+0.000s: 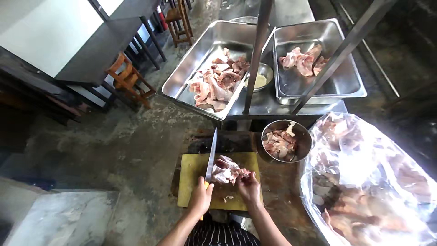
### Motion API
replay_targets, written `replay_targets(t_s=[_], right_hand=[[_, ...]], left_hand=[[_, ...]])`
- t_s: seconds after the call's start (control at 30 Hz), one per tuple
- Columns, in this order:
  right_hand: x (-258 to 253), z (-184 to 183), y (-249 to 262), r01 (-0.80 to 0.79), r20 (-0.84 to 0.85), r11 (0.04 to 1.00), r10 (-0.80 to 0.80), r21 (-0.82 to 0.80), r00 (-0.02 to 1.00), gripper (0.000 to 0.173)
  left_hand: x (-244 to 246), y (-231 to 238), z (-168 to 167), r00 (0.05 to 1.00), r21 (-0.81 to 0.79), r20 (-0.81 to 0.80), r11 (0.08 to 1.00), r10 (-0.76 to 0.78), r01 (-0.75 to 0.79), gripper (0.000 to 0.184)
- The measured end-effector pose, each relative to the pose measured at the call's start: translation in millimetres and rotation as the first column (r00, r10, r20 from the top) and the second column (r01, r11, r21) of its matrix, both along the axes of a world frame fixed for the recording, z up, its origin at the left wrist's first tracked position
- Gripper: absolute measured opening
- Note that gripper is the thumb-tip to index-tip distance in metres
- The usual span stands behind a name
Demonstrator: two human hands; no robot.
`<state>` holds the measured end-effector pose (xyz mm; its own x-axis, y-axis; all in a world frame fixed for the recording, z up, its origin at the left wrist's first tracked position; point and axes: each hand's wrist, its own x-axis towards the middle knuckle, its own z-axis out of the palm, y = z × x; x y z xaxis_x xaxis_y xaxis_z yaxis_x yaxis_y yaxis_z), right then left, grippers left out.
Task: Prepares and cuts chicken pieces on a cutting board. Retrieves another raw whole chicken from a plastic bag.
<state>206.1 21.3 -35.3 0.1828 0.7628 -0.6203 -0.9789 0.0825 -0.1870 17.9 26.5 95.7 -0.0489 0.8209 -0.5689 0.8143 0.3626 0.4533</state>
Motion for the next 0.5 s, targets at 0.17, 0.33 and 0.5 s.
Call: replay_targets(t_s=[0.17,0.33,0.5], right_hand=[[-14.6,7.5,3.7,0.05,-0.128,0.998,-0.046,0.031,0.991,0.038],[-15.1,0.4,-2.2,0.043,-0.132,0.997,-0.034,0.066,0.991,0.04],[-16.9,-9.4,-21.9,-0.05,-0.043,0.999,0.05,0.007,0.998,0.032]], left_hand=[[19.1,-34.0,-8.2,0.987,-0.081,0.035,0.984,-0.157,0.159,0.052],[9.3,-36.4,-47.9,0.991,-0.142,0.035,0.981,-0.128,0.132,0.058],[-6.4,-39.0,-61.7,0.98,-0.131,-0.086,0.977,-0.181,0.169,0.06]])
